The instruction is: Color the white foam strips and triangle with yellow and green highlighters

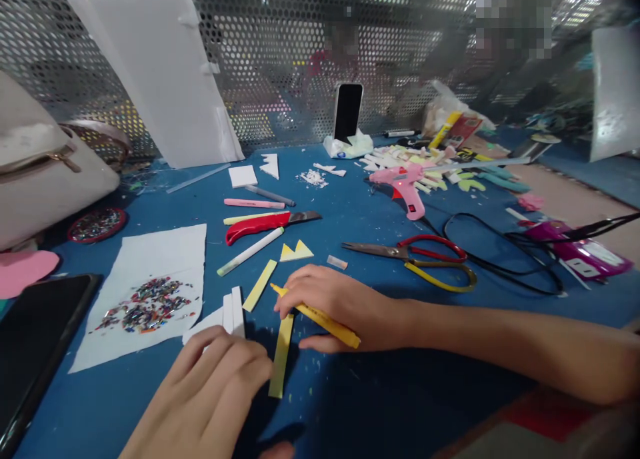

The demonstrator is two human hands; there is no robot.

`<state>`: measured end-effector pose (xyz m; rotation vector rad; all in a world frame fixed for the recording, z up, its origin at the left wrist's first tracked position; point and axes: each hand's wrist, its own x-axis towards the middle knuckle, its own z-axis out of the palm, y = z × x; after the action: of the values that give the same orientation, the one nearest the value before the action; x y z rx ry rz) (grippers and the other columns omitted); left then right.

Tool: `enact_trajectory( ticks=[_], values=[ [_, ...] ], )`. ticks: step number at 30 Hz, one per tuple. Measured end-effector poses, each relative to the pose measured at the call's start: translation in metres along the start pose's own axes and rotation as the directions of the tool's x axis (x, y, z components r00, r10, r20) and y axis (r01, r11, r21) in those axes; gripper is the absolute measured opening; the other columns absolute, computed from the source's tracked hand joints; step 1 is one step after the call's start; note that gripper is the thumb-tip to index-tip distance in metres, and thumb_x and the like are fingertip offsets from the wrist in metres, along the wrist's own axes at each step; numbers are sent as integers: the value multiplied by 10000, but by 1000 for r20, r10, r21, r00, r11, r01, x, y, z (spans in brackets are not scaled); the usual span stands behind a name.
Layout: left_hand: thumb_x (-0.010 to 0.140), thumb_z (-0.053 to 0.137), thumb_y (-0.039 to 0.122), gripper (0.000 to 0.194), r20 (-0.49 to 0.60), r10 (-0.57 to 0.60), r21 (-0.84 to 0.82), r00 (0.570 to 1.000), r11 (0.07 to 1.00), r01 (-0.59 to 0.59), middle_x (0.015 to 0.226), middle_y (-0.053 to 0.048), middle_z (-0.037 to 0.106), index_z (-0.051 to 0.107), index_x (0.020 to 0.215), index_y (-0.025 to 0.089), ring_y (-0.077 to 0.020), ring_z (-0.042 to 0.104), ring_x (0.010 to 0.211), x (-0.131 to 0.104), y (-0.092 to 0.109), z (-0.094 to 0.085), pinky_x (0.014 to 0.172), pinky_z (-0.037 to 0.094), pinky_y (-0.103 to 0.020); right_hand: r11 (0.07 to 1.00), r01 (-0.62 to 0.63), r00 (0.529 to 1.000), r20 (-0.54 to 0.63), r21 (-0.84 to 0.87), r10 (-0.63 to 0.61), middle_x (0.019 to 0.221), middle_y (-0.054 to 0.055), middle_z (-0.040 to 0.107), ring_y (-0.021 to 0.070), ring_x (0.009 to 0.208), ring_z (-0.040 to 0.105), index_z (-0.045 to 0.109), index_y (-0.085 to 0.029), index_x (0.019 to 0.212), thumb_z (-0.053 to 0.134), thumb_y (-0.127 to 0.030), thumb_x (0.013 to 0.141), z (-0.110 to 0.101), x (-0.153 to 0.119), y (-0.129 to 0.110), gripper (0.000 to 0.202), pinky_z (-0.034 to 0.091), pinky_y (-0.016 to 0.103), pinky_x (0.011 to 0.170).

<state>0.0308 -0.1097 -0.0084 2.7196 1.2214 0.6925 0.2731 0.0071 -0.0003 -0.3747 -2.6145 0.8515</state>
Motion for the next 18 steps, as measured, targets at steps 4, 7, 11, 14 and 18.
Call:
enact_trajectory(
  ticks=[4,7,11,14,18],
  values=[
    [765,777,509,498,2,56,86,998,995,-55,910,11,660,497,1046,206,-205,637,810,18,-5,-1,855,419,-376,1000,-14,999,51,4,13,1096,76,655,226,1076,525,575,-155,1120,686,-252,901,-2,1,-2,263,406,340,964],
    [730,798,447,507,15,67,117,998,991,-68,898,14,668,496,1044,189,-202,636,783,24,-1,-1,834,415,-374,999,-31,998,58,-27,32,973,47,648,209,948,522,579,-166,1047,695,-243,878,-1,1,-3,219,413,320,878],
    [762,727,342,405,47,-7,96,999,995,2,939,-3,676,496,1062,197,-225,642,806,25,-1,0,832,421,-394,996,-2,998,64,-84,7,957,43,636,214,940,521,573,-176,1016,686,-240,870,1,0,-4,196,402,327,861],
    [804,656,273,344,76,-69,43,995,997,66,1004,-3,679,495,1103,225,-226,645,867,21,-4,1,864,423,-390,999,17,1000,16,-39,-16,933,42,638,203,901,524,566,-183,1002,687,-298,884,4,-3,-3,205,408,323,838],
    [890,554,249,188,77,-151,-46,986,987,154,993,10,678,505,1071,262,-204,643,894,16,-8,1,900,429,-360,983,61,976,-219,175,-22,794,9,636,157,759,509,552,-199,910,566,-219,923,6,-10,-3,28,419,304,775]
  ],
)
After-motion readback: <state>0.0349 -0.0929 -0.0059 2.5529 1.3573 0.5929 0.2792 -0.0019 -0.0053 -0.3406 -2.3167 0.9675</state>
